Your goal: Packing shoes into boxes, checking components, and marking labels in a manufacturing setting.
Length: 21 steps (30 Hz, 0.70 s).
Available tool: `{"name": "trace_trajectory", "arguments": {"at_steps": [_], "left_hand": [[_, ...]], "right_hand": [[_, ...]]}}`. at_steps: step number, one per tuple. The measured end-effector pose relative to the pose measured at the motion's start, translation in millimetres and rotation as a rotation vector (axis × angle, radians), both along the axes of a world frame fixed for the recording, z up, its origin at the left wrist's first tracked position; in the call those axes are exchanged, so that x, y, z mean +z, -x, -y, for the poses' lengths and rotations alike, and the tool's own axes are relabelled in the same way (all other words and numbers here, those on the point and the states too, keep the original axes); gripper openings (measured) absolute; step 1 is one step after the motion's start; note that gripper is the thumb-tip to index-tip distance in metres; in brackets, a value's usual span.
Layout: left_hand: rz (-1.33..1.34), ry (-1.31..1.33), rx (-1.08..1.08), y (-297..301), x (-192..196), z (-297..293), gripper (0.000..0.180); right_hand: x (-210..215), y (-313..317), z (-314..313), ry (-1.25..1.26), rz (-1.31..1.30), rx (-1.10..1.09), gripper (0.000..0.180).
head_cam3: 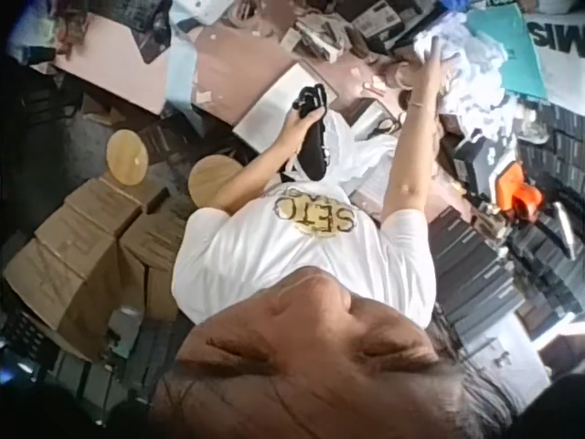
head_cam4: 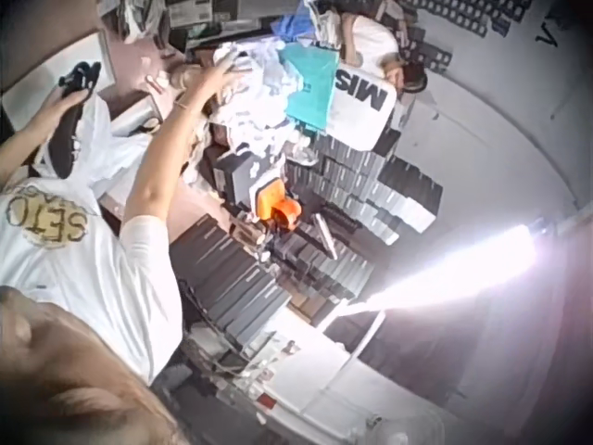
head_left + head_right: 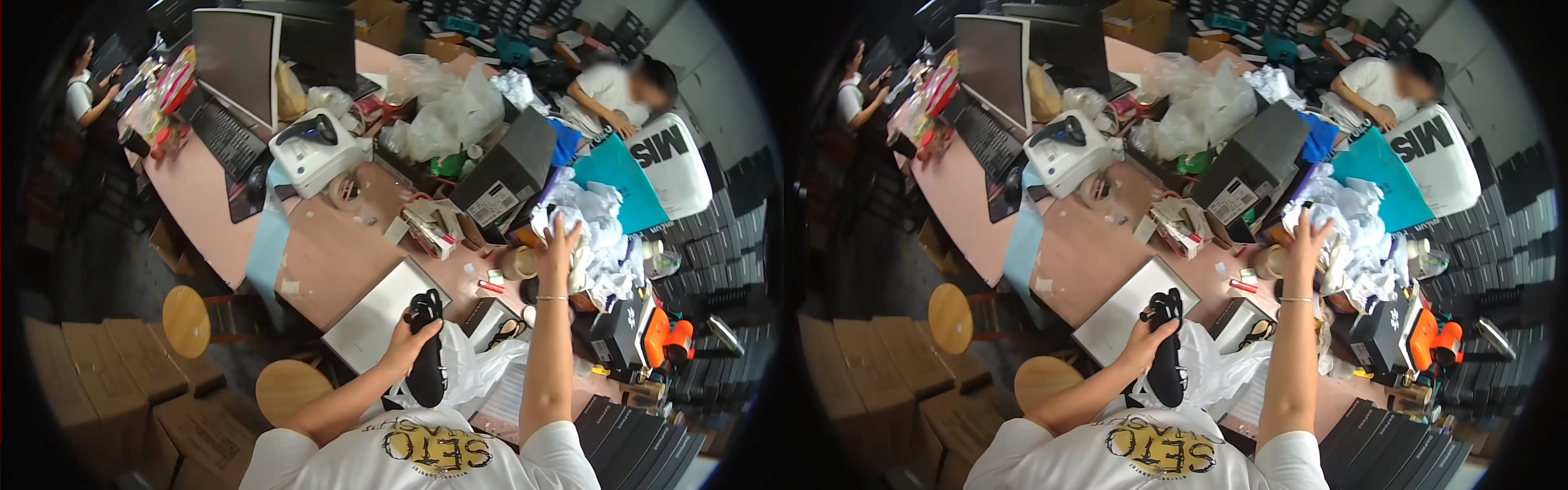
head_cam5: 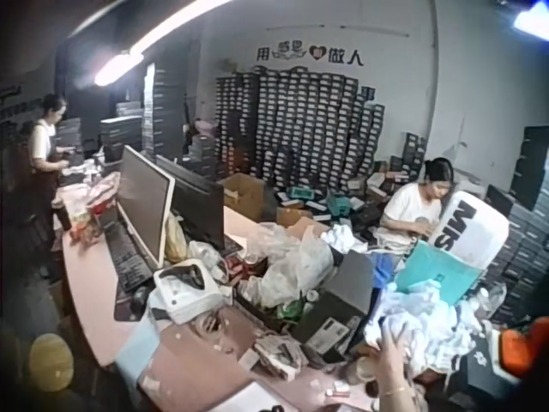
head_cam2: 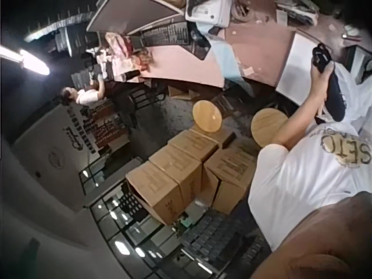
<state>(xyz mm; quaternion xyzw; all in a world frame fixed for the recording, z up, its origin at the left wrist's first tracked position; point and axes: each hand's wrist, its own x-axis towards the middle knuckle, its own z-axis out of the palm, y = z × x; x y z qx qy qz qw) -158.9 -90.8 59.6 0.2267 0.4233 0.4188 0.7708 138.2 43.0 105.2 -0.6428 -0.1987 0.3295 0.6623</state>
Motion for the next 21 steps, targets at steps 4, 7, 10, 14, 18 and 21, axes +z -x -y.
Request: {"name": "trace_trajectory", "arguments": {"at_steps": [4,7,10,14,18,21], "left_hand": [[0.047,0.086,-0.003,17,19,-3,0.038],[0.055,0.079,0.056,25,17,-3,0.037],[0.063,0.120,0.044,30,19,-3,0.037],[0.074,0.102,0.038,27,12,-3,0.038],[0.046,0.069,0.035,19,3,1,0.043],[0.025,0.015,0.015,14,10,2,0.046]], "right_hand": [[-12,-4,-18,0.091,0.542,0.218,0.093],[36,18,-43,-0.128,0.105,-0.104,0.094],[51,-11,-45,0.061,0.587,0.087,0.098],[70,-25,-48,0.376,0.437,0.411,0.087],[63,-10,-48,0.313,0.122,0.470,0.069],[23,-49,-41,0.188,0.043,0.375,0.065]]}}
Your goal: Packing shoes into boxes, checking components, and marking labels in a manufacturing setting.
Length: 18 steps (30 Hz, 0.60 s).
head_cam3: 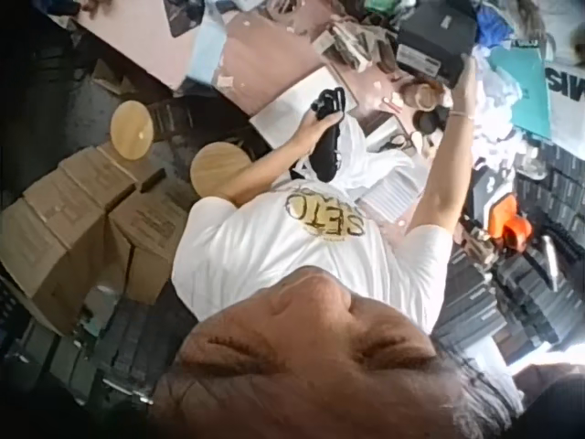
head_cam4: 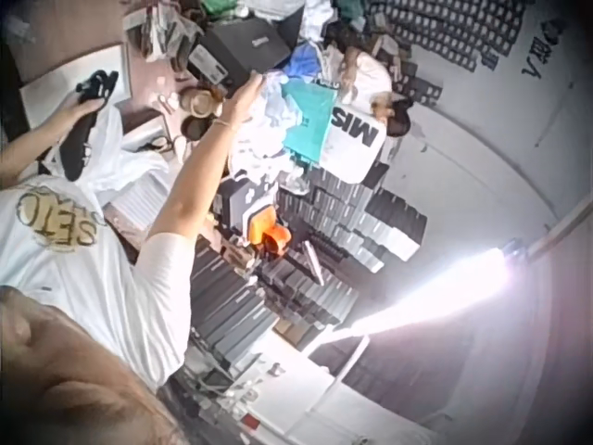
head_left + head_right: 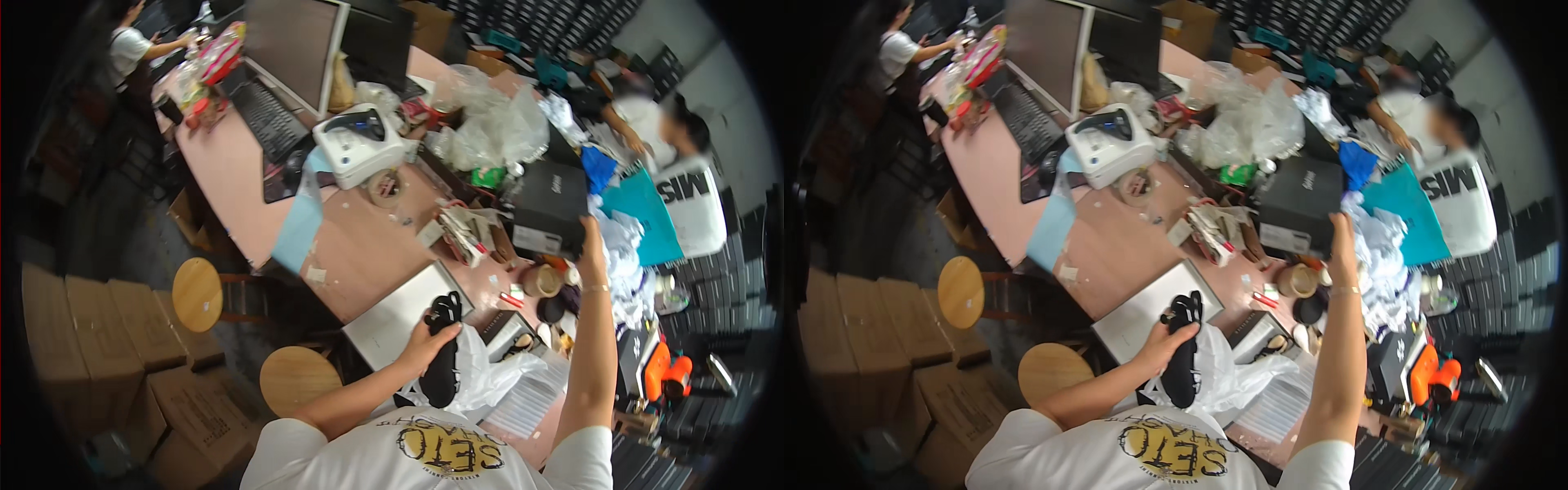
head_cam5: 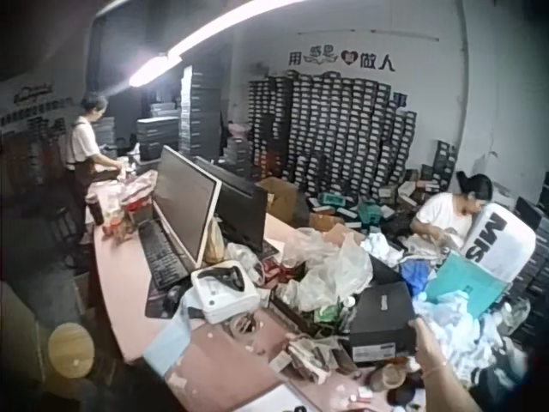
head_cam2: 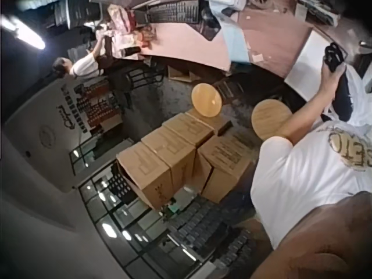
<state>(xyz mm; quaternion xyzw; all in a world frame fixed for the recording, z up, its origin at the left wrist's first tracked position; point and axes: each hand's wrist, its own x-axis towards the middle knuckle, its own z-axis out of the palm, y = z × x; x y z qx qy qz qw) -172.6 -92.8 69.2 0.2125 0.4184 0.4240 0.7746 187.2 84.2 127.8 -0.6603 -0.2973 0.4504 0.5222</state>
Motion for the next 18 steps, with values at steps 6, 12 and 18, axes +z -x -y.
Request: {"name": "trace_trajectory", "arguments": {"at_steps": [6,12,18], "left_hand": [[-0.072,-0.024,0.009,7,-12,5,0.056],[0.012,0.047,-0.219,-2,-29,4,0.058],[0.029,0.169,-0.349,-22,-58,6,0.062]], "right_hand": [[35,66,123,-0.294,0.030,0.045,0.068],[61,173,145,-0.114,-0.139,0.338,0.068],[-16,246,94,0.261,-0.564,0.604,0.059]]}}
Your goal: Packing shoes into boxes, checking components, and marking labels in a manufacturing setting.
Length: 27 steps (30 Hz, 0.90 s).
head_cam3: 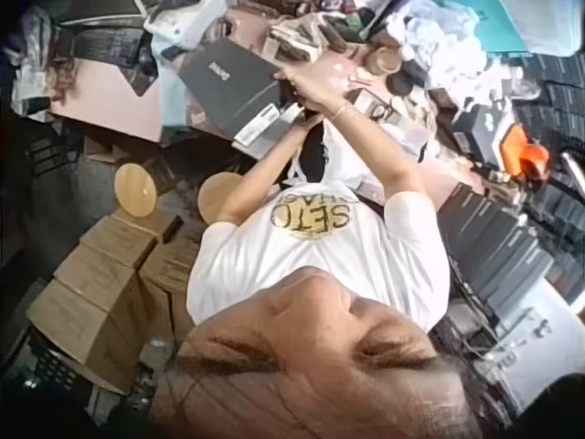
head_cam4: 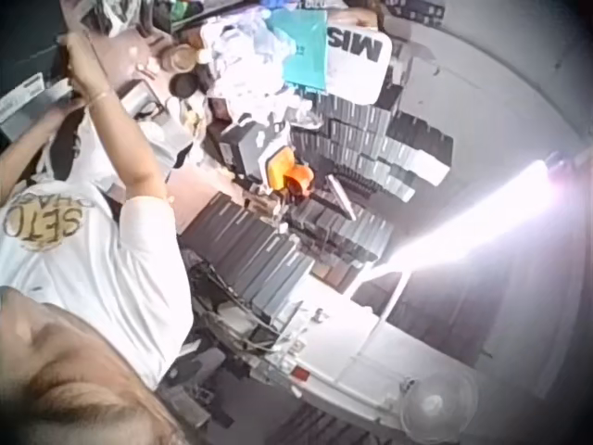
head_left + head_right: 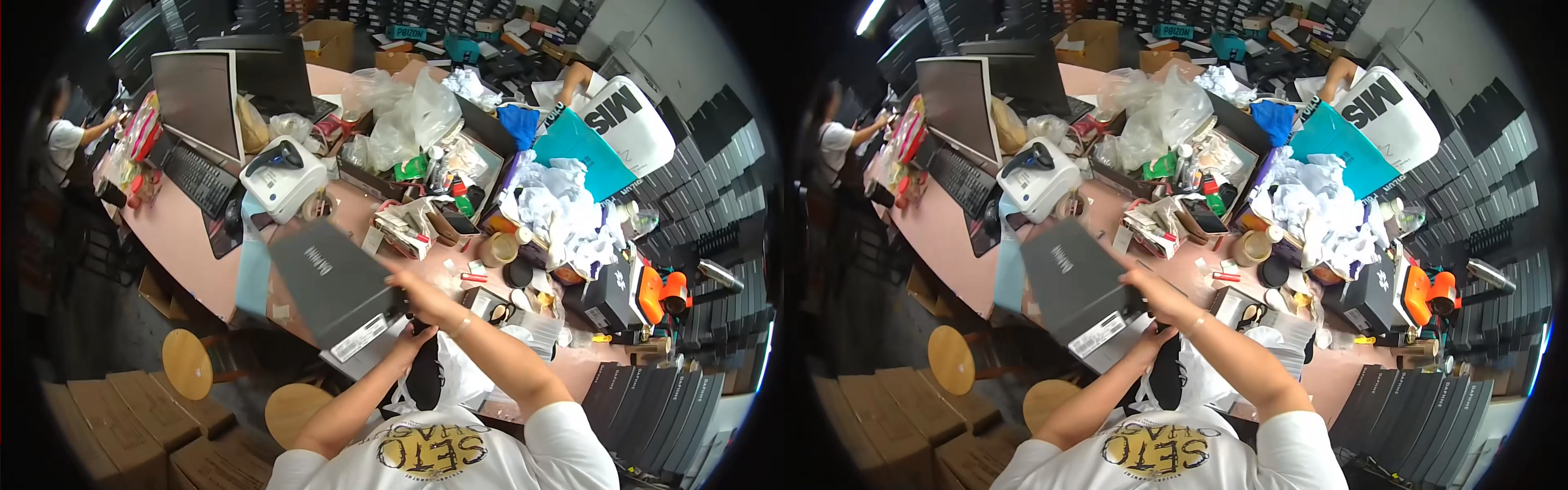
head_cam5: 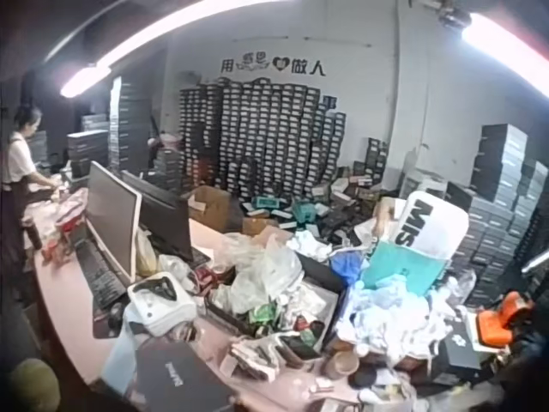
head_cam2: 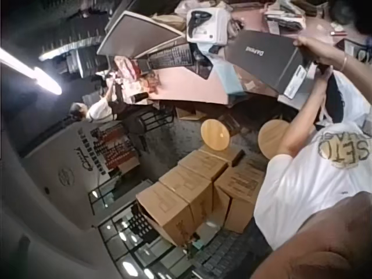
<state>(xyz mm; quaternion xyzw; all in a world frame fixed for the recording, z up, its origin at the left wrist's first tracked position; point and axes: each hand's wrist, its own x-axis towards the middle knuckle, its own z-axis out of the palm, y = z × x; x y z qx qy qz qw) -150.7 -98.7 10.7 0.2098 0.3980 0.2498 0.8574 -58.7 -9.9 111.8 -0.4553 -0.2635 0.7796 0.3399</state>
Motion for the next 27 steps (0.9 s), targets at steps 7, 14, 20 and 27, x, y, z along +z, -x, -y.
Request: {"name": "trace_trajectory", "arguments": {"at_steps": [7,14,20,27], "left_hand": [[-0.060,0.067,-0.116,10,26,-10,0.069],[-0.105,-0.057,0.028,6,26,-26,0.051],[0.000,-0.408,0.019,12,38,-48,0.052],[0.022,-0.209,-0.017,5,28,-42,0.048]], "right_hand": [[-30,18,-87,-0.347,0.386,0.112,0.059],[-44,-25,-79,-0.711,0.867,-0.013,0.050],[-38,-172,-85,-0.470,0.997,-0.467,0.018],[-31,-169,-145,-0.956,1.344,-0.290,0.021]]}}
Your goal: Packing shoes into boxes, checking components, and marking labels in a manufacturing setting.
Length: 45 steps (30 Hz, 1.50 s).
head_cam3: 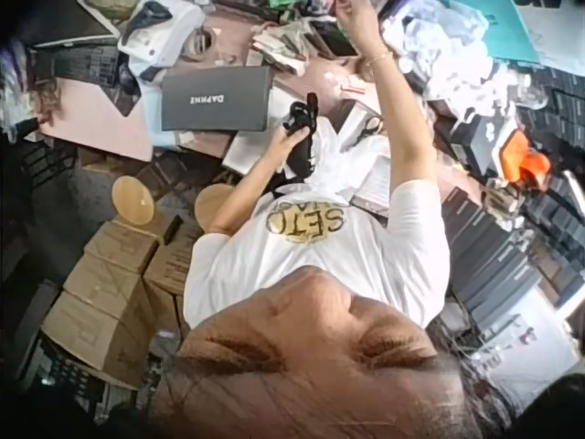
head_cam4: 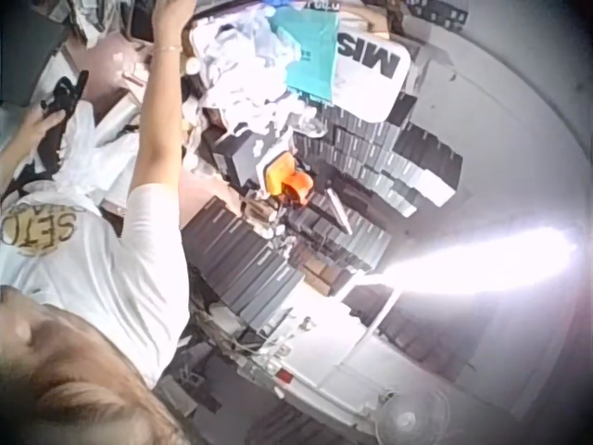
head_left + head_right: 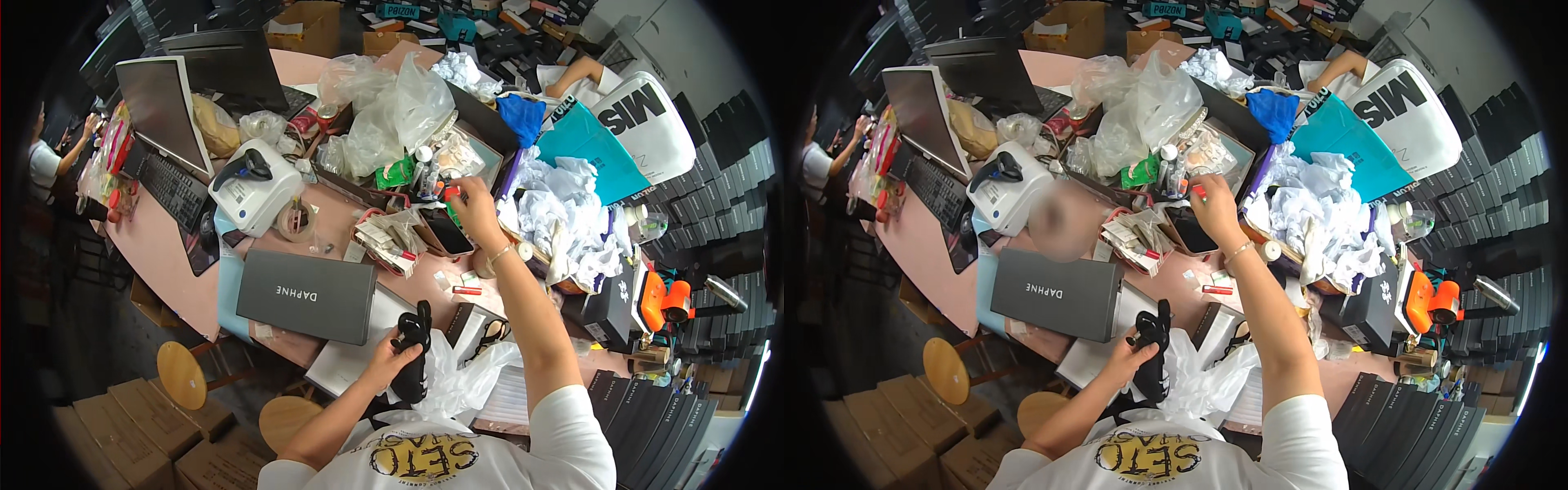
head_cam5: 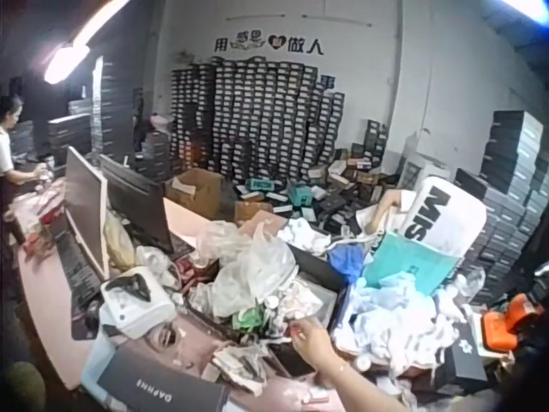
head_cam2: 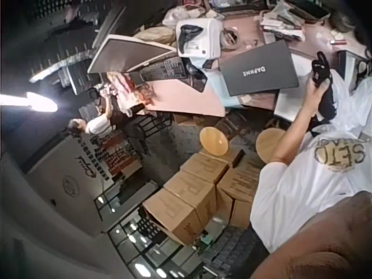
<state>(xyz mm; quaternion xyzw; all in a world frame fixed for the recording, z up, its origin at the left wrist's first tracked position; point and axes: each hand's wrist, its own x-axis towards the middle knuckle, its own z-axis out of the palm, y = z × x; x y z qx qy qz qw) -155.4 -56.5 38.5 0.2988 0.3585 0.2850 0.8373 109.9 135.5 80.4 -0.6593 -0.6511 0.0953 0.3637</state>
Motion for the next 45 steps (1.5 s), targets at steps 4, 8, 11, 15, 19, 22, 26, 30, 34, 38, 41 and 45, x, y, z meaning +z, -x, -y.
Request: {"name": "trace_trajectory", "arguments": {"at_steps": [4,8,11,15,19,22,26,30,34,38,41,45], "left_hand": [[0.031,0.041,-0.007,-6,-2,5,0.044],[0.004,0.147,-0.042,-1,-12,9,0.036],[-0.019,0.188,-0.015,-1,-9,6,0.032],[-0.042,0.198,0.021,-2,-8,5,0.030],[-0.054,0.205,0.028,-3,-6,4,0.030],[-0.048,0.209,0.052,-1,-9,5,0.032],[-0.063,0.208,0.055,0,-21,7,0.035],[-0.050,0.220,0.030,-3,-17,5,0.036],[-0.044,0.220,0.034,-4,-19,4,0.036],[-0.060,0.246,0.058,-4,-19,2,0.036],[-0.067,0.239,0.033,-6,-23,3,0.036],[-0.075,0.216,0.019,-8,-23,3,0.034]], "right_hand": [[-16,-9,-28,0.069,-0.048,-0.047,0.033],[-26,-7,-41,0.086,-0.069,-0.010,0.036],[-39,-2,-40,0.113,0.016,0.088,0.035],[-42,5,-39,0.093,0.187,0.008,0.030],[-46,-4,-52,0.210,0.134,-0.021,0.026],[-29,-18,-60,-0.038,-0.045,-0.146,0.025],[-16,-37,-68,0.035,-0.240,-0.140,0.023],[-15,-39,-67,0.068,-0.293,-0.188,0.022],[-26,-36,-58,0.079,0.076,0.023,0.020],[-15,5,-57,-0.011,0.365,-0.039,0.029],[-28,8,-70,0.089,0.423,-0.022,0.037],[-40,19,-86,0.189,0.435,-0.110,0.034]]}}
